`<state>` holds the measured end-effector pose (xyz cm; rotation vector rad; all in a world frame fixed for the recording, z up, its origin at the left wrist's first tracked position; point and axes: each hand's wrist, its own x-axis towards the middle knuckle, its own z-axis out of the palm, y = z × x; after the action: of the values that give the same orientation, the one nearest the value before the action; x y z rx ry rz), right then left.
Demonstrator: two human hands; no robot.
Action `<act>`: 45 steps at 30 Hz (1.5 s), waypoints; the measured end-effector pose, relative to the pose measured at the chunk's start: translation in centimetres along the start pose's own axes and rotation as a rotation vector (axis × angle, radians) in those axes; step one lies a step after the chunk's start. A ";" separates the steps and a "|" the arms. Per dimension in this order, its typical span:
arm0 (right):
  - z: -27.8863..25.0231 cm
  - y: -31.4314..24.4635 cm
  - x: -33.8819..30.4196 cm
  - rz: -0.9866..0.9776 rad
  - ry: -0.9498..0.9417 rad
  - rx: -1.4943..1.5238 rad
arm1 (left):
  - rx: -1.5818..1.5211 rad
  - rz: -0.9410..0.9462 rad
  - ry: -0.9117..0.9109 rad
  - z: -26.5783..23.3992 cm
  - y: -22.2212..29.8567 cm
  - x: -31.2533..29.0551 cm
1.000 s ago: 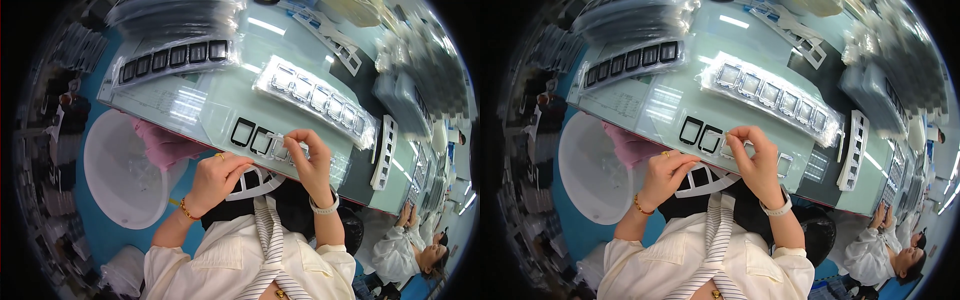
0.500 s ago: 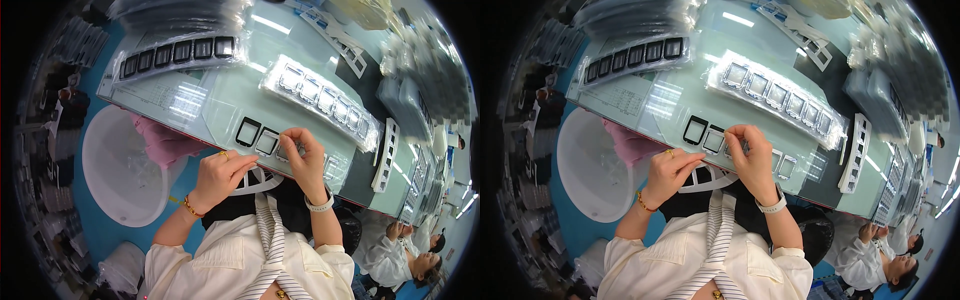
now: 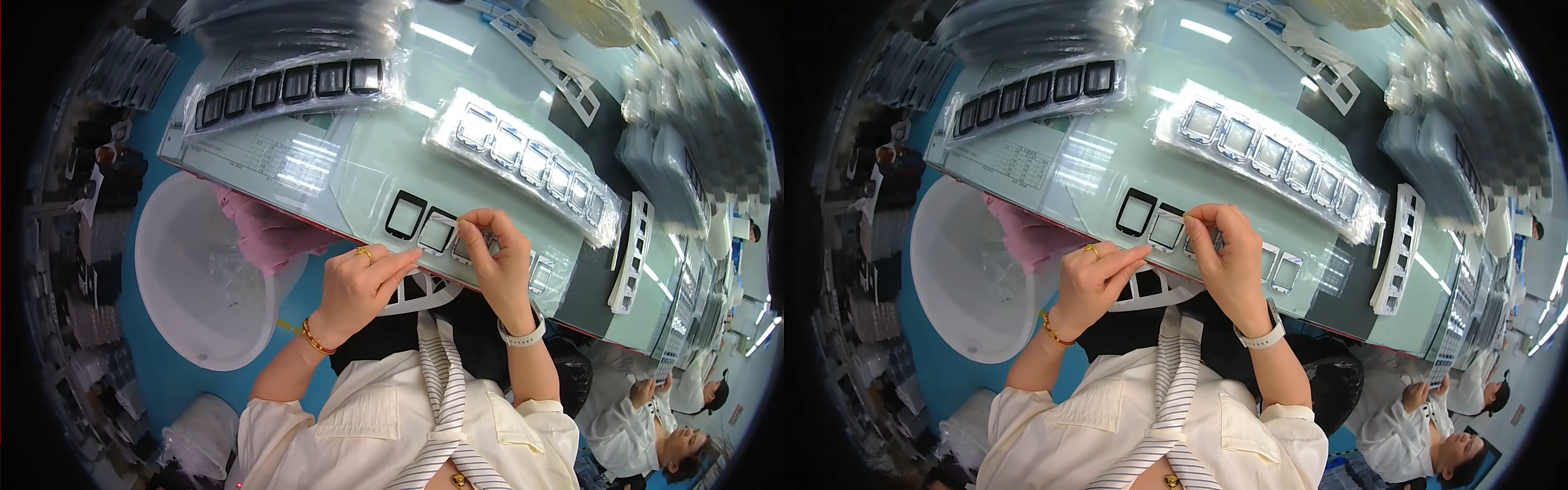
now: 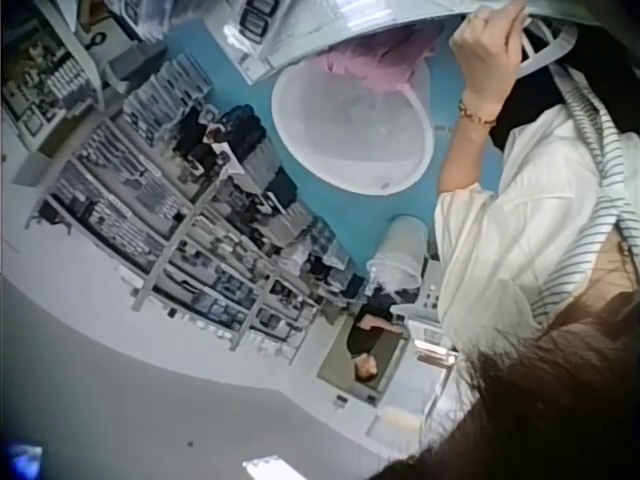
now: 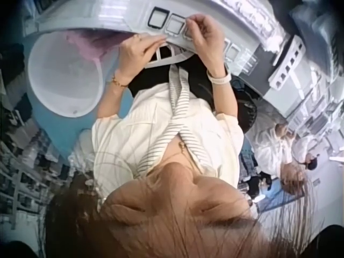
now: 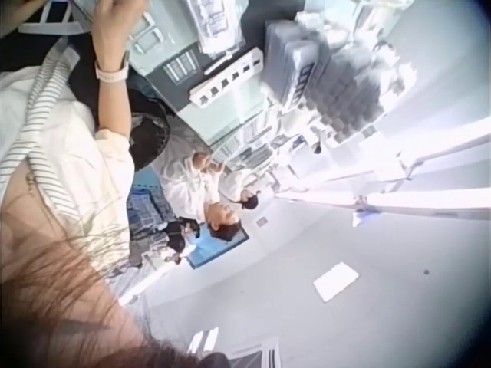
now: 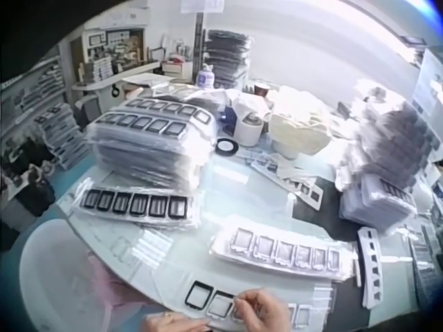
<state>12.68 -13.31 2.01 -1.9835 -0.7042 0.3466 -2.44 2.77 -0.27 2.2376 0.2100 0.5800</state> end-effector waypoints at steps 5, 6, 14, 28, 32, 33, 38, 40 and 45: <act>0.0 0.0 0.0 -0.001 -0.002 -0.002 | 0.082 0.018 0.012 0.1 0.1 0.0; 0.0 0.0 0.0 -0.005 0.001 -0.006 | 0.082 0.018 0.012 0.1 0.1 0.0; 0.0 0.1 0.0 -0.030 0.011 -0.013 | 0.141 0.058 0.040 0.3 0.4 0.2; -0.1 0.0 0.0 -0.035 0.011 -0.025 | 0.159 0.080 -0.018 0.8 1.3 0.4; -0.3 -0.4 0.0 -0.034 0.013 -0.023 | 0.164 0.087 -0.035 1.2 1.5 0.6; -0.4 -0.8 0.0 -0.031 0.012 -0.036 | 0.164 0.087 -0.034 1.2 1.5 0.6; -0.4 -0.8 0.8 -0.268 0.069 -0.173 | 0.169 0.060 -0.057 1.1 1.6 0.6; -0.2 -0.6 0.9 -0.229 0.066 -0.183 | 0.161 0.058 -0.055 1.2 1.6 0.6; -0.2 -0.5 1.2 -0.205 0.038 -0.204 | 0.160 0.055 -0.058 1.2 1.7 0.7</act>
<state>13.57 -12.56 2.57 -2.0799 -0.9401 0.1170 -1.32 1.07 0.58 2.4179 0.1705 0.5432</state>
